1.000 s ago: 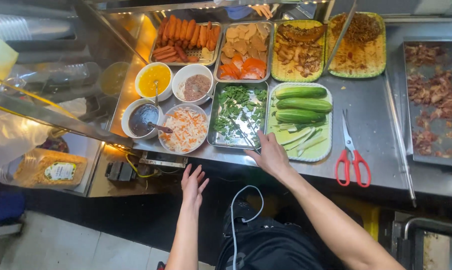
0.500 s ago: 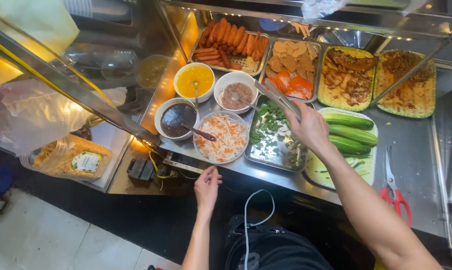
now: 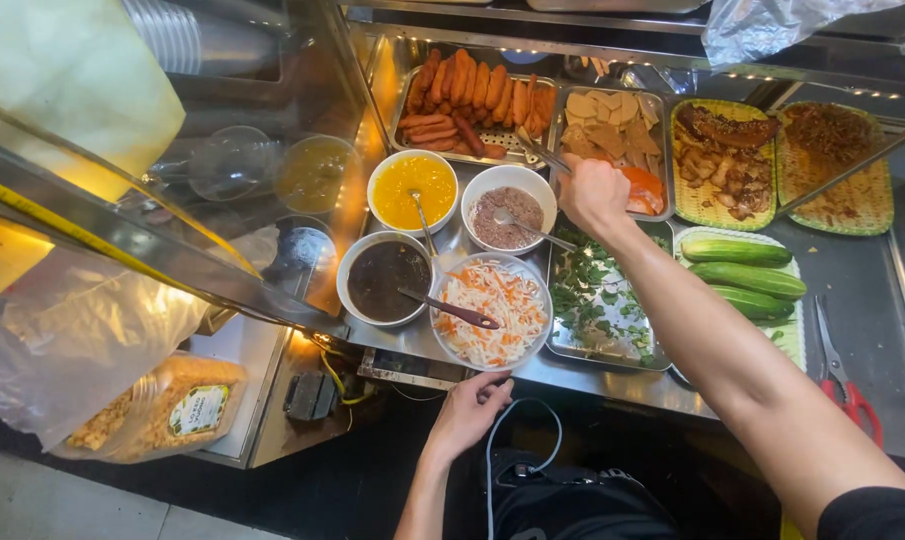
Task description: Preparing and assembling a Vietnamese sandwich with various toppings and grilling it.
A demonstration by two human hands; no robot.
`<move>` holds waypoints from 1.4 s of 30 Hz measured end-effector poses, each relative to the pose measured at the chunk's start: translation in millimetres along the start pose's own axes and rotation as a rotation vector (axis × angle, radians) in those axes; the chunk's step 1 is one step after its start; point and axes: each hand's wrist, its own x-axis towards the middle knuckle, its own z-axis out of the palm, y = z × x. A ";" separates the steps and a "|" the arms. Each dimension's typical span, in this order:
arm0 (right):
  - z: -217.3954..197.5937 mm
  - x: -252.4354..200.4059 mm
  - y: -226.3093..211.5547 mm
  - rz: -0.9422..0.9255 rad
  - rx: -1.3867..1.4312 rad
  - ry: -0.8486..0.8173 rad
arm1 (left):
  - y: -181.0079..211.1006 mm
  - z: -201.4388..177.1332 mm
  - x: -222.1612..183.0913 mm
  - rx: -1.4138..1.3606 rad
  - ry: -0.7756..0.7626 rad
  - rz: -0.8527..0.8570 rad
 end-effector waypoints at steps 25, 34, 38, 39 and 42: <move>-34.9 -278.3 87.8 0.242 0.165 0.276 | 97.6 132.1 89.8 -0.164 -0.841 0.445; -103.3 -335.3 141.6 0.507 1.670 0.567 | 145.2 308.0 48.8 0.031 -0.757 0.797; -178.1 -397.4 185.4 0.432 1.909 0.731 | 104.6 402.7 62.3 0.437 -0.703 0.952; -184.5 -419.0 208.2 0.445 1.908 0.761 | 91.8 423.1 61.0 0.442 -0.731 0.952; -178.7 -494.3 294.1 0.547 1.655 0.700 | 69.9 487.9 33.5 0.408 -0.722 1.231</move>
